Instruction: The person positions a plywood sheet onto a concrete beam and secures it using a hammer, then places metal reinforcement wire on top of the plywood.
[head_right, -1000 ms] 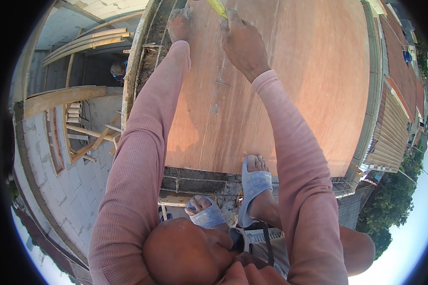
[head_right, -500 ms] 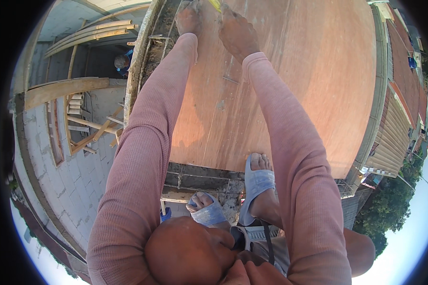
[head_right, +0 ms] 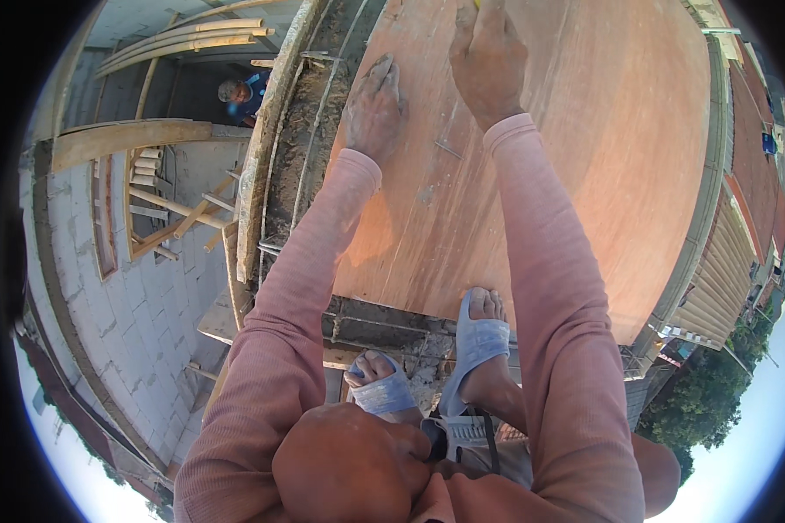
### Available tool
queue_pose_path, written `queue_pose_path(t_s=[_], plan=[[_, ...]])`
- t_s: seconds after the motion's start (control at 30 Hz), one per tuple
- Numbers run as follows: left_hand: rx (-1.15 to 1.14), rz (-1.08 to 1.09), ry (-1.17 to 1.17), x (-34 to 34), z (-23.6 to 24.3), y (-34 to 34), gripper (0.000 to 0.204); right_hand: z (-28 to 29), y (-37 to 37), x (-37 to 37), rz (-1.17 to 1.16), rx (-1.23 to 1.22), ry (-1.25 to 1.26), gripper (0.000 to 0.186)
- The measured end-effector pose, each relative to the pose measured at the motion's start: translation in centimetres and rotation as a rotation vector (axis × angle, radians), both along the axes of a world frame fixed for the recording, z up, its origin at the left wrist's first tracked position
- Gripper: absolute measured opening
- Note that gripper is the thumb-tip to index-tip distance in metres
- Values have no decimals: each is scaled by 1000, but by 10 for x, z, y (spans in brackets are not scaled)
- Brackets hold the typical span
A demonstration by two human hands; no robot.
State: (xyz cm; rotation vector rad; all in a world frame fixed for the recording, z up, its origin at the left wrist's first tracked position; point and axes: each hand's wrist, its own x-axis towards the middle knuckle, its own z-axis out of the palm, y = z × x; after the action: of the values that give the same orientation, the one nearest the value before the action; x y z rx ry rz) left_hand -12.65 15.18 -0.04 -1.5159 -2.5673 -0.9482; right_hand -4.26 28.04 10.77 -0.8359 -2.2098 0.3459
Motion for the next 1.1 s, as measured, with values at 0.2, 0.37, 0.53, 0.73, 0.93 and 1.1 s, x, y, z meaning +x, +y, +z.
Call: queue_pose_path(t_s=[0.2,0.37,0.53,0.73,0.93,1.1], plan=[[-97,-20,-101,0,0,-8,52,-20,-2,-7,117,-52,-363,27],[-20,11,-35,0,-12,-8,52,52,-3,-36,101,135,268,43],[6,-2,-73,3,-2,5,51,-49,8,-3,-24,-10,-38,12],[-27,13,-9,-5,-11,-10,50,9,13,-34,51,-33,-142,30],[16,-4,-67,7,-4,0,51,-40,20,5,-99,-229,-331,39],[4,-17,-13,0,-14,-14,52,3,12,-21,-107,-331,-480,42]])
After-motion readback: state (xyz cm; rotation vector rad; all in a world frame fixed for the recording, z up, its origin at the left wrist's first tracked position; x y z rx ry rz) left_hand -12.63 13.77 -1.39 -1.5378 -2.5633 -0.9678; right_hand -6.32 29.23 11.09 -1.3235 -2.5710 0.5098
